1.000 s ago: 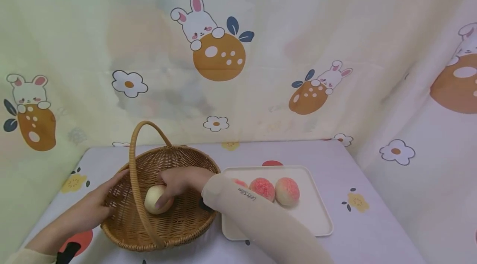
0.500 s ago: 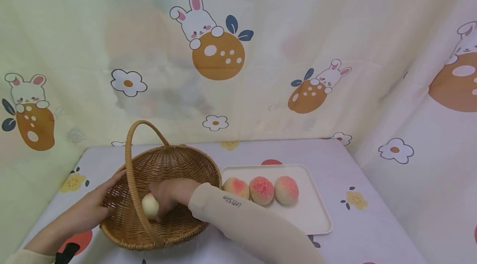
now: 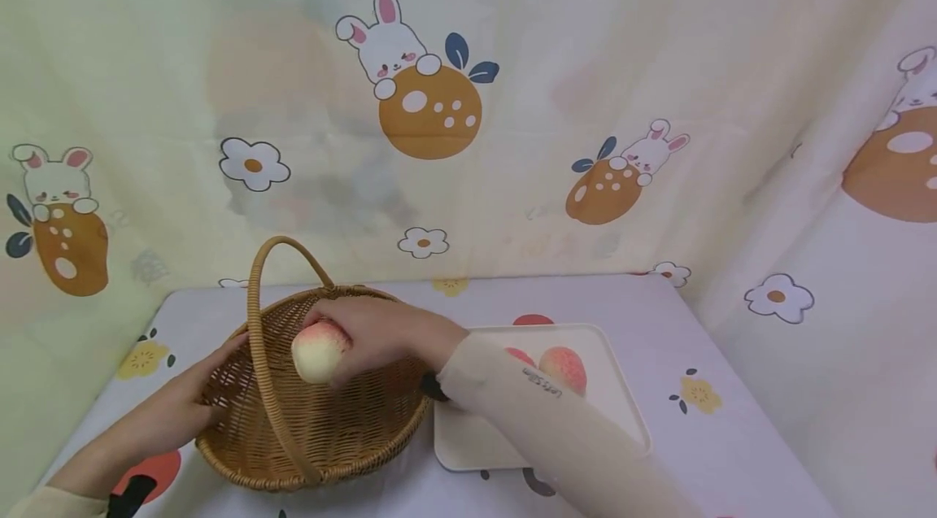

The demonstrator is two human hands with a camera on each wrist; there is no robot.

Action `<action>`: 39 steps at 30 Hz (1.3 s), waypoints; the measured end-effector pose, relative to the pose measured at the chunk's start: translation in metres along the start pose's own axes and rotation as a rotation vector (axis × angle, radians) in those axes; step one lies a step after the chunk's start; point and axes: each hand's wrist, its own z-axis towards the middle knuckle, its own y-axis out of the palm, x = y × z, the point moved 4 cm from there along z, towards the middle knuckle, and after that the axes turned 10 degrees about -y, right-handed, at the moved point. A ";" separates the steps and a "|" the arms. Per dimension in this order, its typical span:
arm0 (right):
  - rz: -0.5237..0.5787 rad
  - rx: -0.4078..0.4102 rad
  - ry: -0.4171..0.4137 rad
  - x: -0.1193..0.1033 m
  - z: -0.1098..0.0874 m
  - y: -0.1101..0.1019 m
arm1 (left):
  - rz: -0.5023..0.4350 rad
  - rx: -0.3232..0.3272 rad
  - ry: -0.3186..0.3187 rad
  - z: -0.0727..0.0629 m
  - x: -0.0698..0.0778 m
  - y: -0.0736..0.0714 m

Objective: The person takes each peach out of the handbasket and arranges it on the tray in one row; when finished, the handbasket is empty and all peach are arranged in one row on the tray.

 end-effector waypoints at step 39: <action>-0.175 0.221 0.623 0.150 -0.328 -0.036 | -0.039 -0.015 -0.016 -0.002 -0.003 0.001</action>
